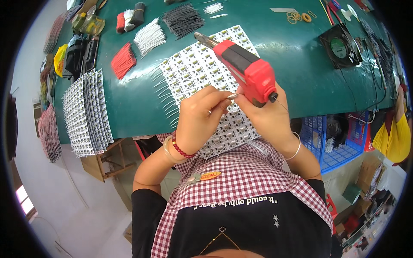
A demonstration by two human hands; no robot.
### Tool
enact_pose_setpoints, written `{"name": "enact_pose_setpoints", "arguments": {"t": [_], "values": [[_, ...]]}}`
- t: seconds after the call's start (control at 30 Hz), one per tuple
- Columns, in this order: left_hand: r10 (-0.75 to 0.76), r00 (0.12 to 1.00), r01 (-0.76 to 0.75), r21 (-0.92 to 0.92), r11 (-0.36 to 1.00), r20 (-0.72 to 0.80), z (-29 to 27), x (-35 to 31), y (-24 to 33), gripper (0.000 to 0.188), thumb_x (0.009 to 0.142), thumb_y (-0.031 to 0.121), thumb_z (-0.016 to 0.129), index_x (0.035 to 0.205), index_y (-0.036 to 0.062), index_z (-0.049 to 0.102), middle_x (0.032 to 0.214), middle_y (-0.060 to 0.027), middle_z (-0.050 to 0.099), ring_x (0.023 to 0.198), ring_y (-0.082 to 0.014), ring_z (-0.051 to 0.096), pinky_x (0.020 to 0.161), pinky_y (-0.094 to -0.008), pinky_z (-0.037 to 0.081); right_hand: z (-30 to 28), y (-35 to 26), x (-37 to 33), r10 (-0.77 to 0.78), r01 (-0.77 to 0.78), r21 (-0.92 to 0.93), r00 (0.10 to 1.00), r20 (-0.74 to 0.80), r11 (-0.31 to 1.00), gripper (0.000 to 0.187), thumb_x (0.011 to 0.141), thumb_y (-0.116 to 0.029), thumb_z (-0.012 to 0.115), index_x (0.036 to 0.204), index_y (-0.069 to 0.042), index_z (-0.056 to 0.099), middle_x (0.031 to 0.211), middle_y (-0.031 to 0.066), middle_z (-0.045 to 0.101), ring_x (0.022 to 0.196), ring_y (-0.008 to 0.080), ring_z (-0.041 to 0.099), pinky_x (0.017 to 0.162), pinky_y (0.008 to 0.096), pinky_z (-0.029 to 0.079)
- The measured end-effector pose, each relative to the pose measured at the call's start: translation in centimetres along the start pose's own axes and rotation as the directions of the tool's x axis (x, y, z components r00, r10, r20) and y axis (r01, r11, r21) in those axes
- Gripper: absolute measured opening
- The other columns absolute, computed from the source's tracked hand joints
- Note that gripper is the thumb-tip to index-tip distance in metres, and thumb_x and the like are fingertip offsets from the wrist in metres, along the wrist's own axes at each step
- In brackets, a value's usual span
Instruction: The person uses a soldering iron to attach white wires to a grid of LED modules on a green workbench. They repeatedly pick up individual wires, place them on the circuit board, and apply heat with the soldering iron to secure the connections.
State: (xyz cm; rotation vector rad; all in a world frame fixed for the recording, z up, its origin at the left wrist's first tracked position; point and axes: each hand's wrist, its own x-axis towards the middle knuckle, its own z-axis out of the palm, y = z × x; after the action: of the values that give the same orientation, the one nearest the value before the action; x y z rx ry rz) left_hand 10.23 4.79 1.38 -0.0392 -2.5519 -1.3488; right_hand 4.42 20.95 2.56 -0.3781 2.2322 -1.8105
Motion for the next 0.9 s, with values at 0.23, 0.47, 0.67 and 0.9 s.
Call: {"name": "enact_pose_setpoints", "arguments": {"t": [0.23,0.47,0.67,0.9], "values": [[-0.042,0.994,0.053,0.107,0.993,-0.1,-3.3,0.8,-3.1,0.011,0.084,-0.001,0.069,0.094,0.0029,0.072,0.077,-0.0091,0.067,0.065,-0.0206,0.066,0.058,-0.0299,0.051,-0.2,-1.3,2.2,0.162,-0.176,0.142,0.981,0.103,0.974,0.016,0.084,-0.005,0.074,0.098,0.0,0.067,0.088,0.0023,0.069,0.07,0.0087,0.062,0.067,0.0251,0.052],[0.168,0.981,-0.099,0.492,0.865,-0.098,-8.2,4.2,-11.9,0.013,0.081,0.001,0.07,0.094,0.0042,0.071,0.082,-0.009,0.061,0.069,-0.0253,0.062,0.061,-0.0344,0.05,-0.7,-0.5,4.4,0.25,-0.279,0.092,0.937,0.245,0.956,0.017,0.092,-0.014,0.069,0.096,0.0,0.062,0.061,0.0017,0.061,0.05,0.007,0.057,0.045,0.0213,0.042],[0.375,0.917,-0.395,0.455,0.798,0.138,-8.2,5.8,-13.9,0.02,0.076,0.0,0.066,0.096,0.0051,0.068,0.076,-0.0057,0.049,0.071,-0.0209,0.056,0.062,-0.033,0.049,0.5,0.5,4.2,0.278,-0.305,0.154,0.944,0.175,0.94,0.019,0.091,-0.016,0.071,0.093,0.0,0.062,0.06,-0.0004,0.058,0.045,0.0055,0.053,0.041,0.0211,0.04],[0.394,0.905,-0.422,0.463,0.78,0.161,-8.1,5.9,-14.0,0.03,0.071,-0.003,0.067,0.1,0.0046,0.07,0.078,-0.0065,0.052,0.07,-0.0209,0.057,0.06,-0.0321,0.049,0.6,0.3,3.7,0.339,-0.361,0.137,0.927,0.162,0.922,0.019,0.088,-0.011,0.074,0.098,0.0,0.062,0.066,-0.0007,0.06,0.048,0.0048,0.054,0.043,0.0206,0.042]]}}
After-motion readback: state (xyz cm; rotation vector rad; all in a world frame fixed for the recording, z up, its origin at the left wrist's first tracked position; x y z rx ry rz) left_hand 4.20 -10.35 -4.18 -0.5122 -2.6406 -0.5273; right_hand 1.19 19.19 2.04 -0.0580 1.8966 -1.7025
